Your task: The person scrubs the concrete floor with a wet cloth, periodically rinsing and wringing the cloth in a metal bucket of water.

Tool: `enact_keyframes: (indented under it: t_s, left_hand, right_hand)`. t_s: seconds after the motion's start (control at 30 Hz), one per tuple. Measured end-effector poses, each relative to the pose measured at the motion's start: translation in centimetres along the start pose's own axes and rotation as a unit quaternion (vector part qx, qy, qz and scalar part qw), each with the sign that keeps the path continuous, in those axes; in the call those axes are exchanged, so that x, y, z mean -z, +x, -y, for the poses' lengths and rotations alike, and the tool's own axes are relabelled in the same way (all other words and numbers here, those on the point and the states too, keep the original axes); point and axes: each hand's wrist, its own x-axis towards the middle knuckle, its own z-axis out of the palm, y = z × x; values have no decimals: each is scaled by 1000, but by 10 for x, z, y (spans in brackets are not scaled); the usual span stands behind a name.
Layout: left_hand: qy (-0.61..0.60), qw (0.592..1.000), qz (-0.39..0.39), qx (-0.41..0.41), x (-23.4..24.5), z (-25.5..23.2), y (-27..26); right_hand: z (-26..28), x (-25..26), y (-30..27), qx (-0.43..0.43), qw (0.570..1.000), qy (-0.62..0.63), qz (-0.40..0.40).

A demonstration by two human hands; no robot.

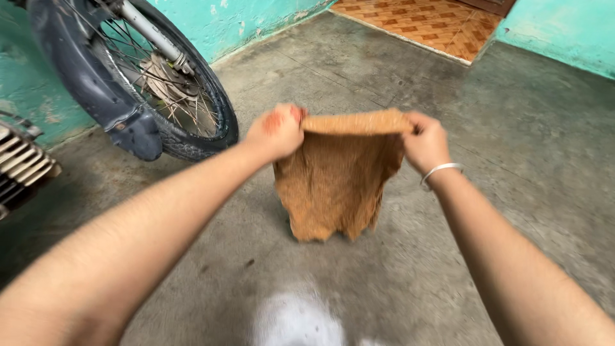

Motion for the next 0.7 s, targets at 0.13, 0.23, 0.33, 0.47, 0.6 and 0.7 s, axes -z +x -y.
enact_keyframes:
  t_s: [0.13,0.23,0.33,0.47,0.6,0.7]
  left_hand:
    - [-16,998,51,46,34,12,42]
    - [44,967,247,46,34,12,44]
    - [-2,909,416,-35,-31,23,-1]
    - [-37,914,404,30,-151,48,-44]
    - [-150,847,415,297,-244,46,-70]
    - [-224,809,353,413,-297,20,-86]
  right_hand:
    - [0,-13,55,81,994,75,9]
    - [-20,-14,58,87,995,-14,36]
    - [-58,-26,36,-26,962,-148,230]
    - [-122,-75,1,-140,877,-271,371]
    - [-156,-156,-26,-53,845,-361,390]
    - [-169,-201,-50,14,806,-407,431]
